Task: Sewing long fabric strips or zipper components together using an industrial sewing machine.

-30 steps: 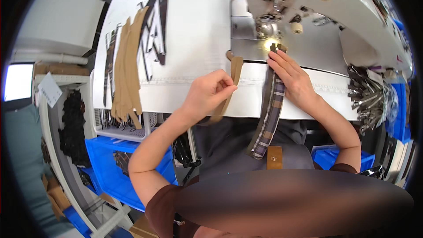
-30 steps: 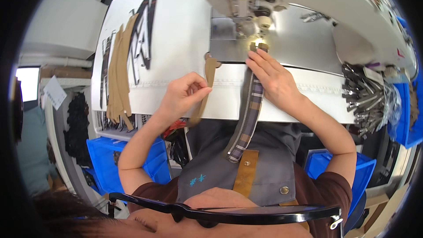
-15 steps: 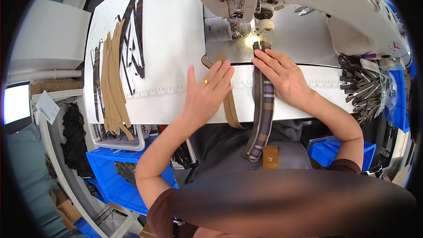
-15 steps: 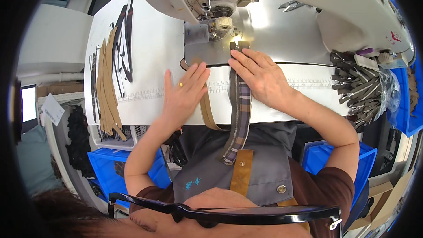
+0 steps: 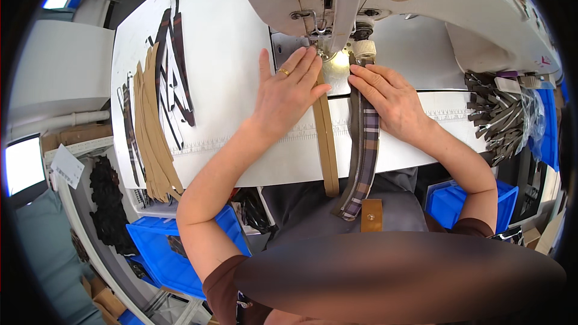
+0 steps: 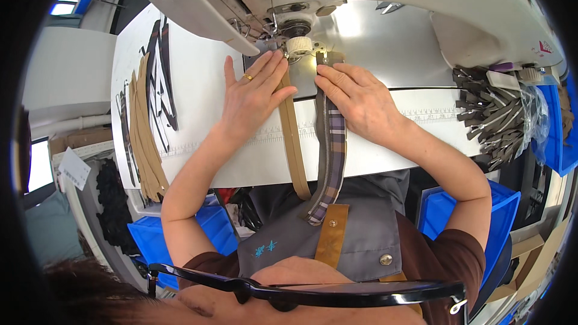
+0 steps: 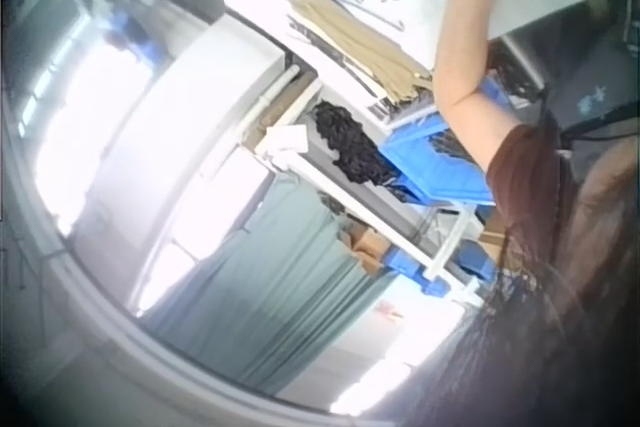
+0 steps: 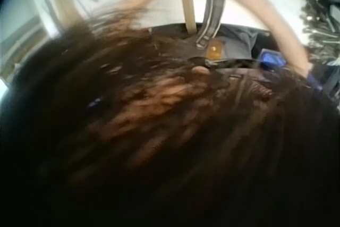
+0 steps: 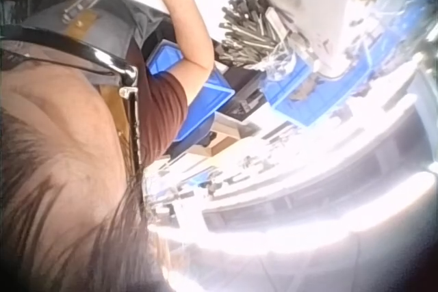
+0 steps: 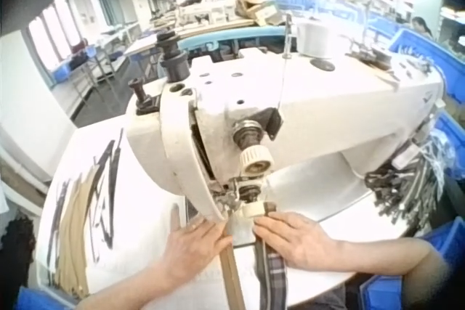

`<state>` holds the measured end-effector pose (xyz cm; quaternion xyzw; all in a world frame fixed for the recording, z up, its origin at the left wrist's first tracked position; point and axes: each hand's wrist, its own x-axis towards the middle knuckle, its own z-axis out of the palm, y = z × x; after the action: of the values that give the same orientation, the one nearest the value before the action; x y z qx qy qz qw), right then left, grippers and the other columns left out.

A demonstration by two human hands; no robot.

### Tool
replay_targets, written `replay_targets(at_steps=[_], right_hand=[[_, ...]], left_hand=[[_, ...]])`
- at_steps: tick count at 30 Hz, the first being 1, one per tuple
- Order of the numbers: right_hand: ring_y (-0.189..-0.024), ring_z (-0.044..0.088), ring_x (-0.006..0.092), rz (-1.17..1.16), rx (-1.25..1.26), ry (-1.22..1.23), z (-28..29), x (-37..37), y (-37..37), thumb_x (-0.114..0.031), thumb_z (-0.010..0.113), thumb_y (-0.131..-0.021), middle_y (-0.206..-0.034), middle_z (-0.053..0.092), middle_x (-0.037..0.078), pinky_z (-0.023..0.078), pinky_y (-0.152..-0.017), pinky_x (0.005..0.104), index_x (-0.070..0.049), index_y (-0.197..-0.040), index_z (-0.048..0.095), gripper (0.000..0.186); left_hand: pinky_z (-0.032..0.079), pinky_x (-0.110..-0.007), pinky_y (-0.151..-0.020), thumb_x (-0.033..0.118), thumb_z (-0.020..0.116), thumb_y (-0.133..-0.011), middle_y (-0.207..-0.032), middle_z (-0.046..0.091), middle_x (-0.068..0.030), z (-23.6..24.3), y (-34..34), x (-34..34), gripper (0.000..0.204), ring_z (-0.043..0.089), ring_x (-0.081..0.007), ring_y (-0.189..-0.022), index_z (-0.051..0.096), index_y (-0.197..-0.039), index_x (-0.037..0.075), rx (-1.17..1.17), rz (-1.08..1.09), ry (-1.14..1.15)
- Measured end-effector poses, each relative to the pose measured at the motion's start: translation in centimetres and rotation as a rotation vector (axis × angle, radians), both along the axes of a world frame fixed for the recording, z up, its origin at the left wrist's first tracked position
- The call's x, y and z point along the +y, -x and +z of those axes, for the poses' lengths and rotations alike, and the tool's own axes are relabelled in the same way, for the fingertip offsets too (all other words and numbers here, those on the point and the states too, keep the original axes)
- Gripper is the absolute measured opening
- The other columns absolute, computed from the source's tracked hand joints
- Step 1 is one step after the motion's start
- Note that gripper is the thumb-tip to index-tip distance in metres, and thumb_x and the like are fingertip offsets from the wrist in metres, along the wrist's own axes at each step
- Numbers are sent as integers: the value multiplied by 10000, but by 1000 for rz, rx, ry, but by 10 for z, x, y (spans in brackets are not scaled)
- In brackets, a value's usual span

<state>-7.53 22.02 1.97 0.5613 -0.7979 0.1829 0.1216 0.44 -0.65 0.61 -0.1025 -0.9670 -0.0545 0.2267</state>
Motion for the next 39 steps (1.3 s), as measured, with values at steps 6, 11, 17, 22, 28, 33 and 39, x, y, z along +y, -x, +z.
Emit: replay_targets(at_steps=[6, 11, 17, 22, 28, 33, 39], right_hand=[[-1125, 582, 303, 11, 1, 26, 2, 1, 3, -26, 659, -672, -1257, 593, 143, 525, -906, 375, 6, -1176, 616, 507], [-1092, 617, 304, 16, 58, 40, -3, 6, 8, -15, 653, -677, -1218, 620, 158, 553, -859, 357, 28, -1152, 616, 478], [-1032, 649, 289, 6, 77, 79, -3, 6, 11, -18, 658, -691, -1153, 655, 145, 566, -818, 344, 18, -1099, 644, 411], [-947, 680, 252, 50, 119, 149, 20, -10, 7, -29, 677, -692, -1096, 682, 123, 571, -729, 326, 5, -1049, 674, 359], [-756, 683, 227, 157, 46, 344, -6, -42, 14, -34, 692, -715, -1103, 681, 135, 560, -617, 303, 14, -1014, 671, 303], [-793, 684, 227, 134, 19, 270, -13, -43, 15, -27, 665, -721, -1145, 660, 145, 564, -635, 296, 23, -1028, 659, 311], [-834, 684, 243, 105, 9, 232, -10, -45, 14, -28, 644, -719, -1154, 655, 142, 572, -673, 309, 23, -1045, 655, 330]], left_hand=[[211, -635, -1071, 339, 721, -808, -1239, 643, 14, 0, 3, 0, 422, 547, -154, -1198, 674, -1156, 106, -12, -24, -45], [183, -654, -1063, 321, 716, -809, -1219, 644, 67, 1, 0, 0, 397, 534, -181, -1139, 683, -1152, 124, -14, 45, -70], [149, -639, -1076, 319, 711, -815, -1223, 643, 72, 0, 3, -3, 361, 538, -188, -1142, 707, -1117, 121, 10, 33, -75], [197, -667, -1038, 273, 736, -782, -1185, 623, 62, -3, 1, -6, 339, 521, -180, -1143, 692, -1073, 103, 68, 22, -87], [178, -662, -1048, 207, 729, -797, -1128, 615, 72, -3, 4, -6, 253, 505, -190, -1180, 689, -1032, 124, 61, 31, -121], [164, -660, -1056, 189, 727, -800, -1105, 616, 72, -5, 3, -8, 211, 509, -193, -1189, 674, -997, 136, 63, 30, -188], [126, -658, -1073, 190, 713, -818, -1093, 618, 75, -3, 3, -7, 251, 506, -192, -1191, 650, -1058, 159, -22, 53, -227]])
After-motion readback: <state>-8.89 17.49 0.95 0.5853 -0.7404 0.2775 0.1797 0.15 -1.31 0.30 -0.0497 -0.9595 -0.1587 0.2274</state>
